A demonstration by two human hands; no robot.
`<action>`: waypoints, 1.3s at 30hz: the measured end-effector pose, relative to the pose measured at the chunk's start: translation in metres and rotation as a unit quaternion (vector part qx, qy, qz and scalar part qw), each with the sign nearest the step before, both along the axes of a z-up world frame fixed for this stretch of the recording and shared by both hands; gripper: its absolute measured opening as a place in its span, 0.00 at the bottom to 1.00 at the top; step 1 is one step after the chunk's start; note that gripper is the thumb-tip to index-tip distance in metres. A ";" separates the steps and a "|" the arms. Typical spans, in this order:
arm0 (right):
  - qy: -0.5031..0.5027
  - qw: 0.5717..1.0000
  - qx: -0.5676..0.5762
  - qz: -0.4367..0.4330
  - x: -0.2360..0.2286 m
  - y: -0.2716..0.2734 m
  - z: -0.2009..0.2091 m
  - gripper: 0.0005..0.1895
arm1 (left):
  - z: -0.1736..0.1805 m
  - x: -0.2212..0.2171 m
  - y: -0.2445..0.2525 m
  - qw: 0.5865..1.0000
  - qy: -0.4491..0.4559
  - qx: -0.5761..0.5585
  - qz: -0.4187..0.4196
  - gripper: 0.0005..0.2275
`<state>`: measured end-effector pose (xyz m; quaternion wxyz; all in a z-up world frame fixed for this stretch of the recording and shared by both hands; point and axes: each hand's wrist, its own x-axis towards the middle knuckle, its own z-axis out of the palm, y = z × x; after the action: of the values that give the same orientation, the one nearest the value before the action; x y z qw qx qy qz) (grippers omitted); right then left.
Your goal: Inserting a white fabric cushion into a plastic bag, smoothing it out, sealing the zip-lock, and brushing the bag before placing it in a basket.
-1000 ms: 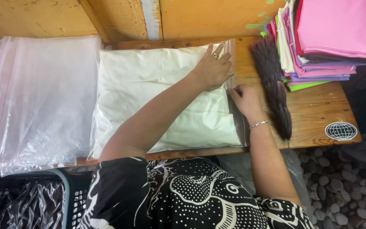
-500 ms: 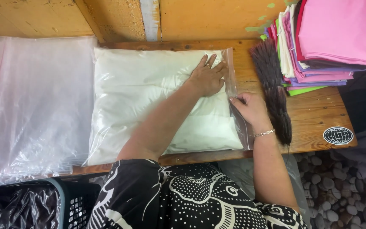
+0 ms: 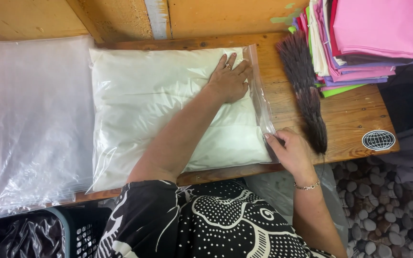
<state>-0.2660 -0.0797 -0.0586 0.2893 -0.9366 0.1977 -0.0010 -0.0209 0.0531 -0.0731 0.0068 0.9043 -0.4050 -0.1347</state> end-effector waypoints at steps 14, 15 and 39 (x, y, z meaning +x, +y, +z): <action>-0.191 0.937 0.274 -0.102 -0.057 0.013 -0.009 0.10 | -0.007 0.000 -0.004 1.000 -0.010 -0.005 0.007 0.28; -0.215 0.933 0.267 -0.107 -0.058 0.014 -0.011 0.09 | -0.008 -0.001 -0.002 1.000 -0.005 -0.005 0.011 0.28; -0.252 0.943 0.196 -0.091 -0.057 0.024 -0.026 0.08 | -0.007 -0.004 -0.012 0.999 -0.029 0.000 0.026 0.28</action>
<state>-0.3233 -0.0552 -0.0847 0.5060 -0.8087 0.1988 -0.2246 -0.0246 0.0413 -0.0801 -0.0012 0.9179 -0.3818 -0.1083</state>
